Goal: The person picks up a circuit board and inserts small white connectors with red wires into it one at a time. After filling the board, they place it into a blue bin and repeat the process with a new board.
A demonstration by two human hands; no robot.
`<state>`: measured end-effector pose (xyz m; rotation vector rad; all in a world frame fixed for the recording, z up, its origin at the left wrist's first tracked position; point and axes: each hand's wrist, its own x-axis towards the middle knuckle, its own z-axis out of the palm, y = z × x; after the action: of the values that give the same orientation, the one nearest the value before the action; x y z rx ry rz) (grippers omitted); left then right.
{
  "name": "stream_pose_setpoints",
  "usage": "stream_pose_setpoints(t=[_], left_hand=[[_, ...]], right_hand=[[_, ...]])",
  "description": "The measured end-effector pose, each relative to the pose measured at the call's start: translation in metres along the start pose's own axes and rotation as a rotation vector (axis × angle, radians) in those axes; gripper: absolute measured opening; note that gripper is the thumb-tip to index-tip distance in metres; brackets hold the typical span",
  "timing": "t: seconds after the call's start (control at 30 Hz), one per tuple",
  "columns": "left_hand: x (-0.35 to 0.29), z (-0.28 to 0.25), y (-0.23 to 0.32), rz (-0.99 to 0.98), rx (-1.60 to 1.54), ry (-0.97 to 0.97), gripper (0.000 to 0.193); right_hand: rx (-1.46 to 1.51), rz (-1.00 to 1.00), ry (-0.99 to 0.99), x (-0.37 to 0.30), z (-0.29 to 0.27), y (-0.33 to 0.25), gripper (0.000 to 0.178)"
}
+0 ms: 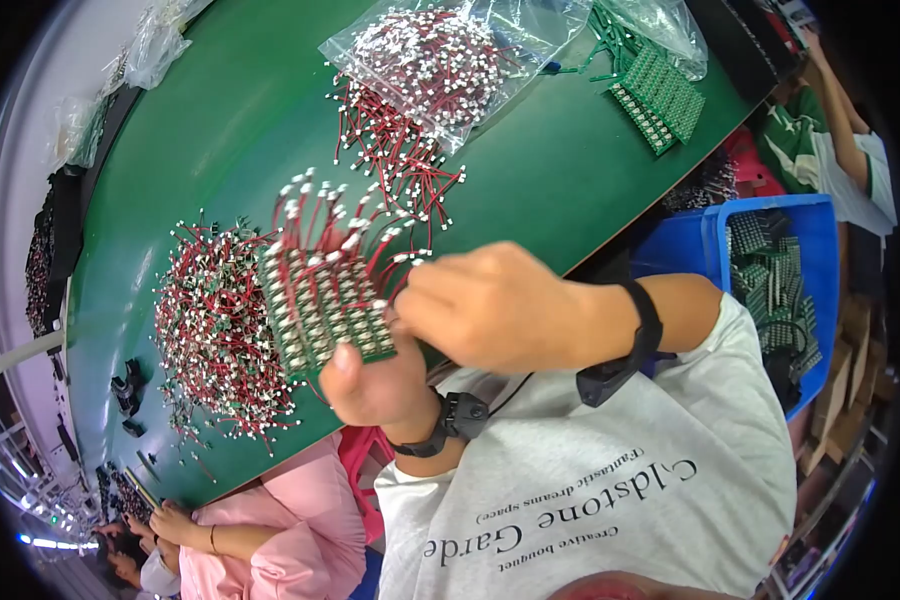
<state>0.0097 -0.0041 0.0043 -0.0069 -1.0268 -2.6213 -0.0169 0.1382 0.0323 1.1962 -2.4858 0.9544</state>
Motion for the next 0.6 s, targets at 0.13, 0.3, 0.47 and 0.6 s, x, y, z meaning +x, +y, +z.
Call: stream_pose_setpoints(t=[0.13, 0.3, 0.47, 0.6], left_hand=[[0.015, -0.011, 0.017, 0.156, 0.031, 0.123, 0.068], [0.014, -0.017, 0.020, 0.127, 0.010, 0.145, 0.067], [0.013, -0.021, 0.024, 0.146, 0.042, 0.190, 0.066], [0.012, -0.014, 0.023, 0.137, 0.047, 0.187, 0.065]], right_hand=[[0.032, 0.070, 0.103, 0.002, -0.027, 0.042, 0.019], [-0.109, 0.094, 0.014, 0.012, -0.014, 0.063, 0.016], [-0.143, 0.007, -0.015, 0.015, -0.007, 0.075, 0.014], [0.027, -0.066, 0.104, 0.022, -0.017, 0.073, 0.012]])
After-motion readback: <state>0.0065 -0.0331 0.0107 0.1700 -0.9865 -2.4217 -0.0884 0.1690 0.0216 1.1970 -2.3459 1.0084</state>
